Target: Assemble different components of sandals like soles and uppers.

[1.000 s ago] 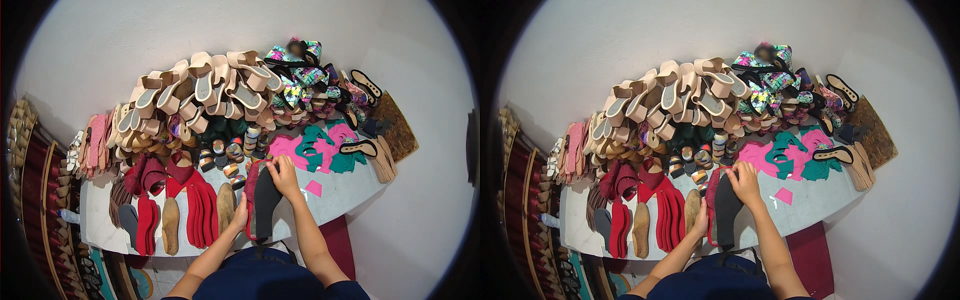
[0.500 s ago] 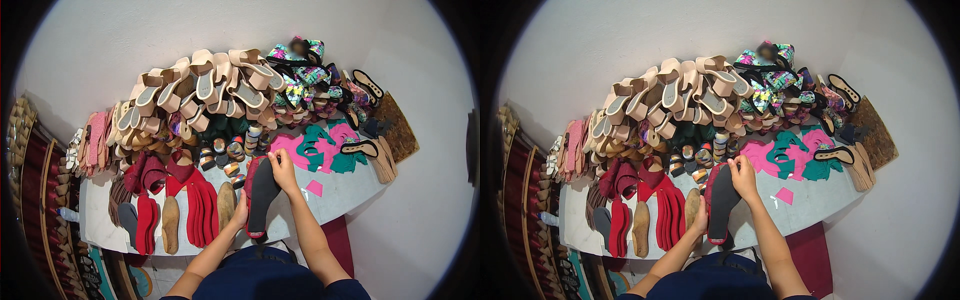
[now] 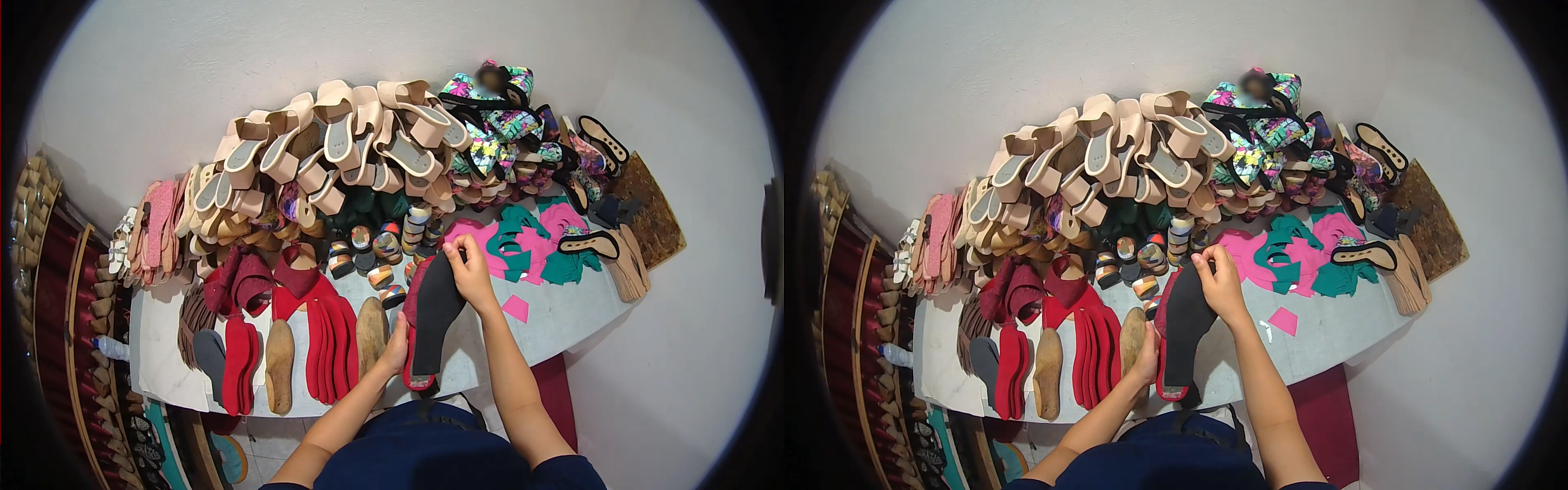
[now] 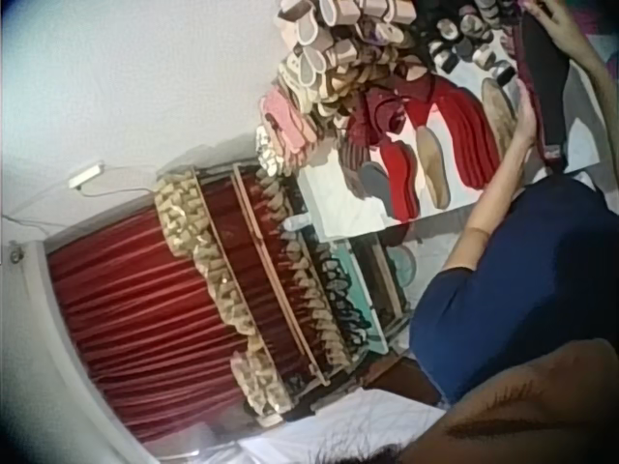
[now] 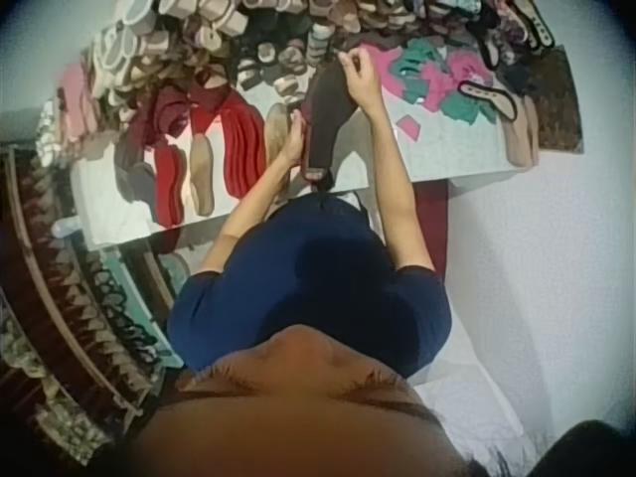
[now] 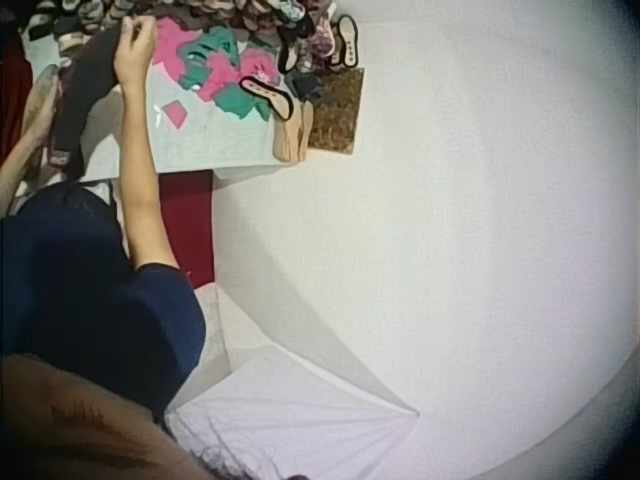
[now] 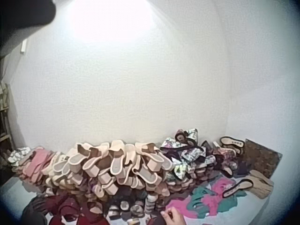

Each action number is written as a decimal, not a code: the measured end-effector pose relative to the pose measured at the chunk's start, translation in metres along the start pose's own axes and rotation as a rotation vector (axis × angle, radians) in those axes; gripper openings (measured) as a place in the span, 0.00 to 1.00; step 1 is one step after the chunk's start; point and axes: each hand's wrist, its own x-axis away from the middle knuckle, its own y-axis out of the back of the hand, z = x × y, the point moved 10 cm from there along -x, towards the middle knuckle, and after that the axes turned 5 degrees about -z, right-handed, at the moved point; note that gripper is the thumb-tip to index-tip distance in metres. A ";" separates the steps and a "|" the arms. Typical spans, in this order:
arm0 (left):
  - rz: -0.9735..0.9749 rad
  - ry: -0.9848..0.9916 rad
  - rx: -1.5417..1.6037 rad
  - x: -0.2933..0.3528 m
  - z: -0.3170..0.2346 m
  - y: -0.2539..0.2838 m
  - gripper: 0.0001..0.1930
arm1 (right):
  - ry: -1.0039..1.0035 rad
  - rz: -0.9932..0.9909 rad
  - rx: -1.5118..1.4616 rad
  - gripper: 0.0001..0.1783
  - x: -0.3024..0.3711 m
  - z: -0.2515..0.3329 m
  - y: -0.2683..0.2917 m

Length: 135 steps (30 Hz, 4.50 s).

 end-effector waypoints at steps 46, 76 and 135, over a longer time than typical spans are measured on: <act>0.057 -0.611 -0.975 0.020 -0.061 -0.044 0.16 | 0.142 -0.007 0.033 0.31 -0.004 0.045 0.009; 0.240 0.139 0.038 0.020 -0.014 -0.040 0.26 | -0.141 0.051 0.573 0.39 -0.014 -0.013 -0.005; 0.099 -0.005 -0.106 0.002 -0.008 -0.024 0.18 | 0.074 -0.068 0.255 0.07 0.003 0.012 -0.023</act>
